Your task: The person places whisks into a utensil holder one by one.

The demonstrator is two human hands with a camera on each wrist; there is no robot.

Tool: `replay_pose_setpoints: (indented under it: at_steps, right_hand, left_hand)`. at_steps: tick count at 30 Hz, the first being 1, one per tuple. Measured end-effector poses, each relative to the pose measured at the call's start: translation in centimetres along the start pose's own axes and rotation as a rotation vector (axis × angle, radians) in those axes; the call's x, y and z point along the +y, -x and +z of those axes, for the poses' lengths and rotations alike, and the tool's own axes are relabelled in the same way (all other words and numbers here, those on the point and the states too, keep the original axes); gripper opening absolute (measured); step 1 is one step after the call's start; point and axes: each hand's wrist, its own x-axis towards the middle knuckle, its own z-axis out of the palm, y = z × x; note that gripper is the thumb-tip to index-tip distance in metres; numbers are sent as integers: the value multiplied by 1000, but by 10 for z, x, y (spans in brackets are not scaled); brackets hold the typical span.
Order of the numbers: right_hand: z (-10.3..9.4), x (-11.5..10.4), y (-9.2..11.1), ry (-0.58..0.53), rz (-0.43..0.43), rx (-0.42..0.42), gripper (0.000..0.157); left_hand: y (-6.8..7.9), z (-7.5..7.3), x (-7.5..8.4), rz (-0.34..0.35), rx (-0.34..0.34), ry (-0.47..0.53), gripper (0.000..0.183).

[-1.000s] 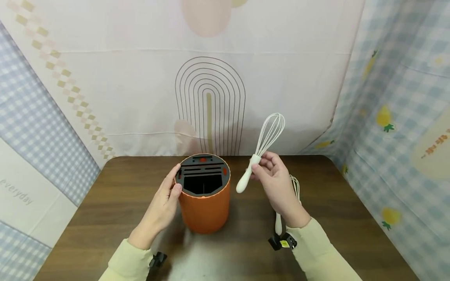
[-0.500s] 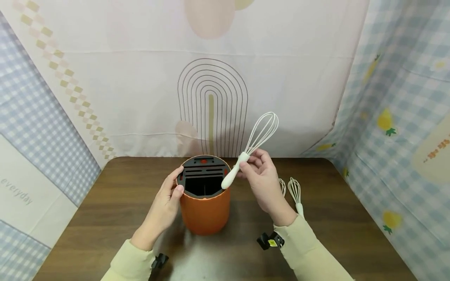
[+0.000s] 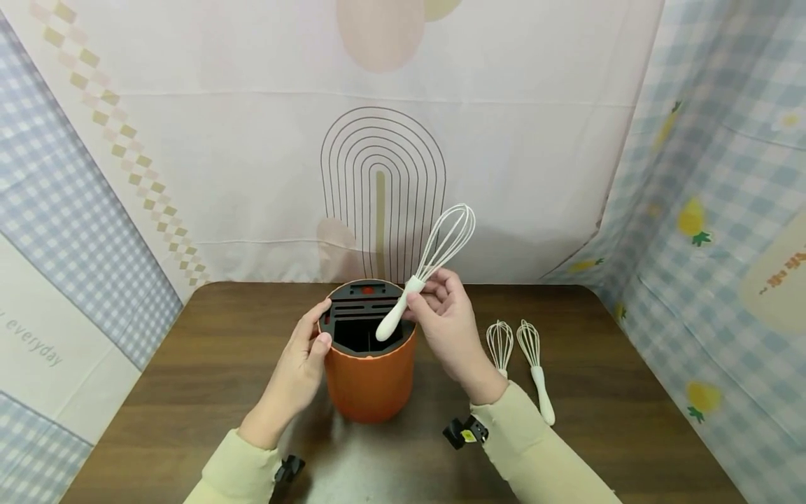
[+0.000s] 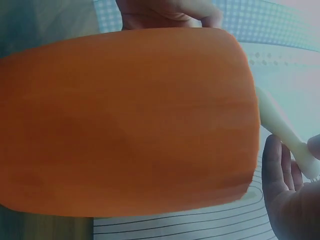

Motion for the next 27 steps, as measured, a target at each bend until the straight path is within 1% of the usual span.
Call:
replay_pose_setpoints:
  at_steps: [6,15,18,22,27]
  right_hand:
    - [9,8,-2,50,-31,-19,40]
    - [22,16,-6,125,-110,-43,40]
    - [24,16,-6,141,-116,-52,41]
    - [26,16,-6,165,-102,-50,43]
    - [29,14,-6,255,-89,-33,49]
  left_hand:
    - [0,0,0,-7,3,-6,50]
    - [1,1,0,0,11,-15,51]
    - [0,1,1,7,16,-13,50]
    - [0,2,1,11,19,-13,50]
    - [-1,2,0,28,30,-21,50]
